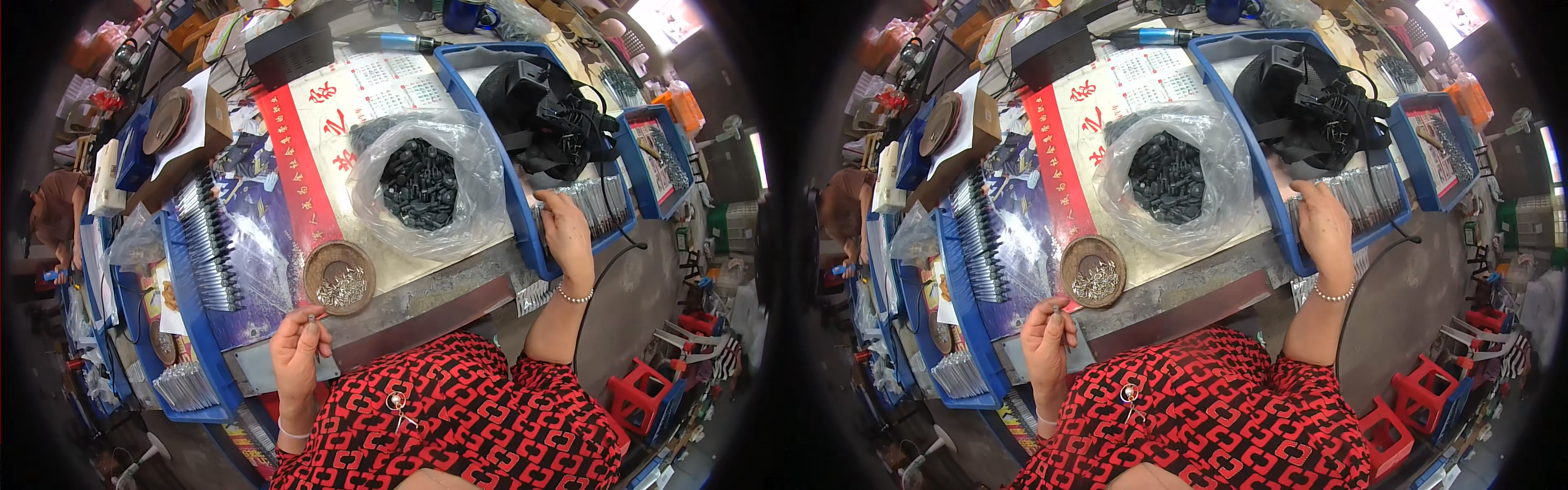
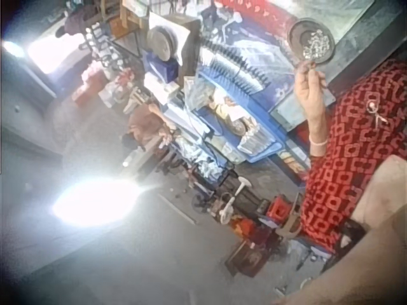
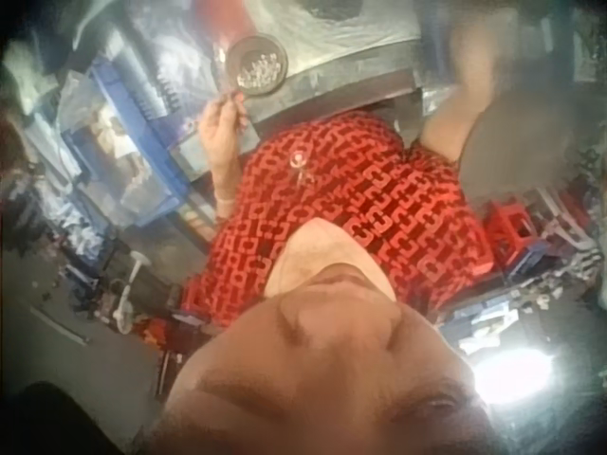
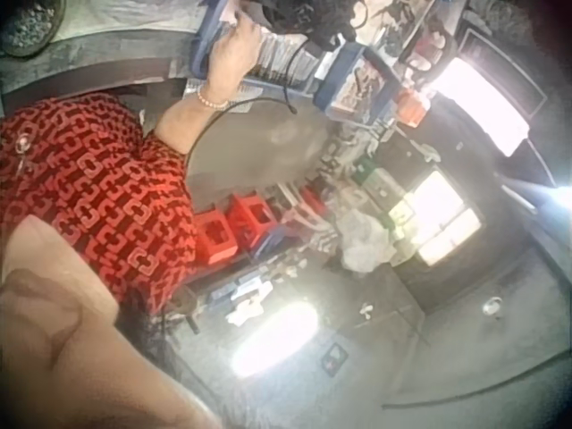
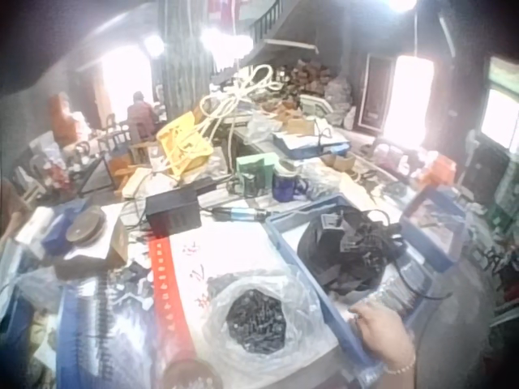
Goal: The person assembles small mechanical components by picking small metal pins and plastic parts from trays and fitting them together by hand.
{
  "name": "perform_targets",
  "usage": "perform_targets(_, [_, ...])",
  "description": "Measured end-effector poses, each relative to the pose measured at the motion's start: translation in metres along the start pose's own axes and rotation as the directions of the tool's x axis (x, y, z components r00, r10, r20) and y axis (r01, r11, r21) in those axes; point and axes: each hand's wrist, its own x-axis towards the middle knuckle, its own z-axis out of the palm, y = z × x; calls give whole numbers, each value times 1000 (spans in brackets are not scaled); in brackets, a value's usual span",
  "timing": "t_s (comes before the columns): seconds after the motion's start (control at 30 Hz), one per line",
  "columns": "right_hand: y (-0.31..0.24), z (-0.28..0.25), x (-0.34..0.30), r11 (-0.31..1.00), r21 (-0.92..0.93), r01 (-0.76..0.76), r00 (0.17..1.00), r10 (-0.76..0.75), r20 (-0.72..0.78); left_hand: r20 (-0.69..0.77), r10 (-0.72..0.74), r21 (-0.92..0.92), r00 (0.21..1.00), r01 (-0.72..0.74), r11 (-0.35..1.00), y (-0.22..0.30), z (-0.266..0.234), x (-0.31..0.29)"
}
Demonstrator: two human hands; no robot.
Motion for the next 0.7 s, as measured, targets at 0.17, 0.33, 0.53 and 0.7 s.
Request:
perform_targets(0.17, [7,7,-1,1000,-12,-4,997,5,74,36,-15,7,999,14,1000,-2,2,3])
perform_targets(0.33, [3,5,0,1000,-15,-23,991,25,129,15,-41,20,999,40,999,-3,6,3])
perform_targets(0.53, [0,1,-3,996,92,-23,993,13,117,43,-88,47,995,86,995,-4,6,5])
perform_targets(0.7, [1,-5,-3,985,157,-72,991,52,125,64,-101,31,993,99,995,-2,4,5])
